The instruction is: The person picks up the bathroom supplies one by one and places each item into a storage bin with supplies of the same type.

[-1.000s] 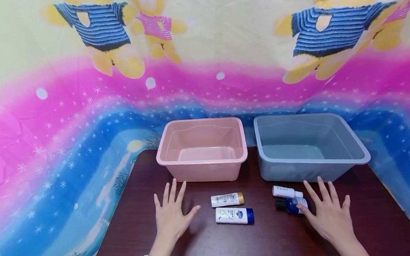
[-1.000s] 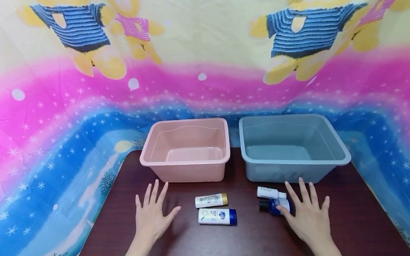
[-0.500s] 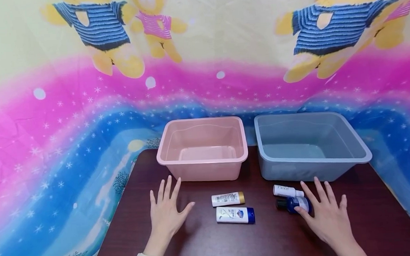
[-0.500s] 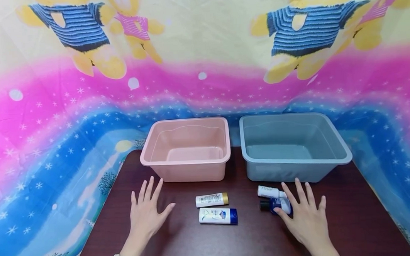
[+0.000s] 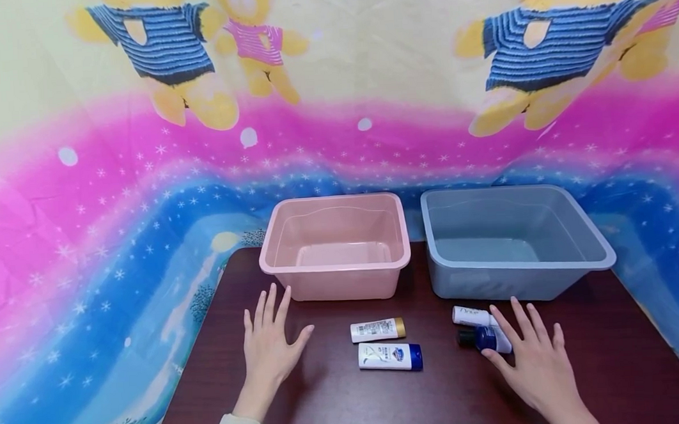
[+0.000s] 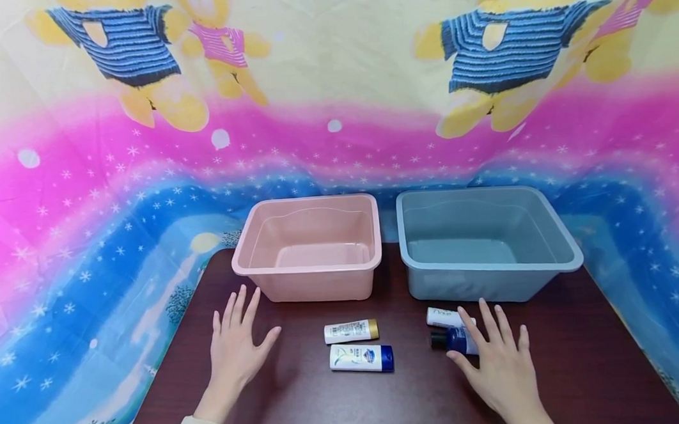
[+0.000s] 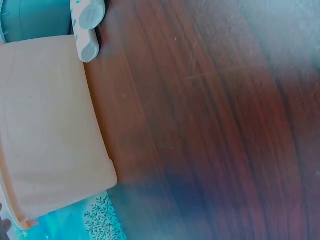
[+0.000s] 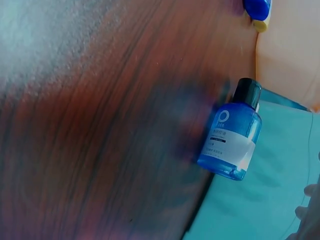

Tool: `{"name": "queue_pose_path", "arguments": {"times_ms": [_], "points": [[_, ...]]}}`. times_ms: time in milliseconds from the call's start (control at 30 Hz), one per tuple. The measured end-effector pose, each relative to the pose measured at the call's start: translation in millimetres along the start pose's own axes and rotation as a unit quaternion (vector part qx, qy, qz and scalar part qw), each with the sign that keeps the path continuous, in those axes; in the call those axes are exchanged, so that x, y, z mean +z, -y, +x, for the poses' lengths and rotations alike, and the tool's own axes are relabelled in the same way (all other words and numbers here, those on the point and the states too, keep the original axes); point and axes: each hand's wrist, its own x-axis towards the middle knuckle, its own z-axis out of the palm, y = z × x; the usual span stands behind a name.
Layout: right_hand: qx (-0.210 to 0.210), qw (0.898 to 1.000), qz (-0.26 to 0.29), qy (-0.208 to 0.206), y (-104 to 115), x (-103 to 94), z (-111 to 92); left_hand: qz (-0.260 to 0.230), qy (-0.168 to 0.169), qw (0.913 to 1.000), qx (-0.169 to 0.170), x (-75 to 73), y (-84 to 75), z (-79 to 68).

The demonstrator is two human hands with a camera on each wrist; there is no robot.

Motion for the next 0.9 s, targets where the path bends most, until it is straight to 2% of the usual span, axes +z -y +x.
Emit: {"name": "queue_pose_path", "arguments": {"times_ms": [233,400,733,900], "points": [[-0.005,1.000,0.000,0.004,4.6,0.3,-3.3,-0.007,-0.033,0.9993,0.012,-5.5,2.9,9.6],[-0.009,1.000,0.001,0.006,7.9,2.7,-5.2,-0.020,-0.046,0.9987,0.010,-9.8,6.5,17.0],[-0.025,1.000,0.009,-0.013,12.6,4.5,-9.5,-0.063,-0.056,0.9964,0.009,-11.2,12.2,30.2],[-0.027,1.000,0.011,-0.008,14.0,5.2,-10.9,-0.078,-0.053,0.9955,0.008,-12.1,13.2,36.5]]}}
